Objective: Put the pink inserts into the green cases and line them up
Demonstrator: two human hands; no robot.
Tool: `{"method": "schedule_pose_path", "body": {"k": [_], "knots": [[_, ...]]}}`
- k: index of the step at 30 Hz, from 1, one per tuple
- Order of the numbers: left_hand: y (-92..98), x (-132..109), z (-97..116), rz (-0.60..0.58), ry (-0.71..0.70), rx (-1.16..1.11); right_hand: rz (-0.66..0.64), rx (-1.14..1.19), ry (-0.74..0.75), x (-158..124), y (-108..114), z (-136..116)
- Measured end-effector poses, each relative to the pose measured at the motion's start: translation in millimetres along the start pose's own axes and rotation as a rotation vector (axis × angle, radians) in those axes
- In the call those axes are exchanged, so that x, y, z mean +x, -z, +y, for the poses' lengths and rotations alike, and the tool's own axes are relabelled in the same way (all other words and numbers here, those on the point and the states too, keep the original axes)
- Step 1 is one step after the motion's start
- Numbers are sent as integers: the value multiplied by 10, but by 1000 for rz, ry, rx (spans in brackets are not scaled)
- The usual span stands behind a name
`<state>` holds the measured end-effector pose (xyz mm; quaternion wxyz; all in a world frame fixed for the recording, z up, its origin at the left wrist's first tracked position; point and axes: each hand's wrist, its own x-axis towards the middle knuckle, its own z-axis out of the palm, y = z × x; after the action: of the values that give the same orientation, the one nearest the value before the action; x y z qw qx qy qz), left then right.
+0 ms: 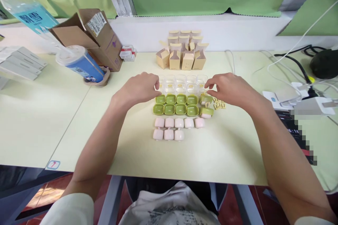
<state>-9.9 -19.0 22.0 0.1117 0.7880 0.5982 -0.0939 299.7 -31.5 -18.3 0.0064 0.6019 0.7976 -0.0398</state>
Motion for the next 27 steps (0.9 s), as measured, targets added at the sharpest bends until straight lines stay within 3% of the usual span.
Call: {"method": "schedule_pose_path", "body": {"k": [3, 10, 15, 19, 23, 27], "knots": [[-22, 9, 23, -7, -27, -21, -66, 9, -5, 21, -80, 33], [-46, 0, 58, 17, -38, -36, -87, -35, -9, 63, -147, -33], [-52, -7, 70, 26, -37, -20, -96, 21, 71, 59, -117, -21], [-41, -17, 82, 70, -55, -45, -137, 82, 85, -60, 45, 51], [-24, -44, 122, 187, -157, -212, 65, 158, 73, -297, 345, 109], [-107, -27, 208, 248, -428, -574, 264, 495, 63, -437, 475, 22]]}}
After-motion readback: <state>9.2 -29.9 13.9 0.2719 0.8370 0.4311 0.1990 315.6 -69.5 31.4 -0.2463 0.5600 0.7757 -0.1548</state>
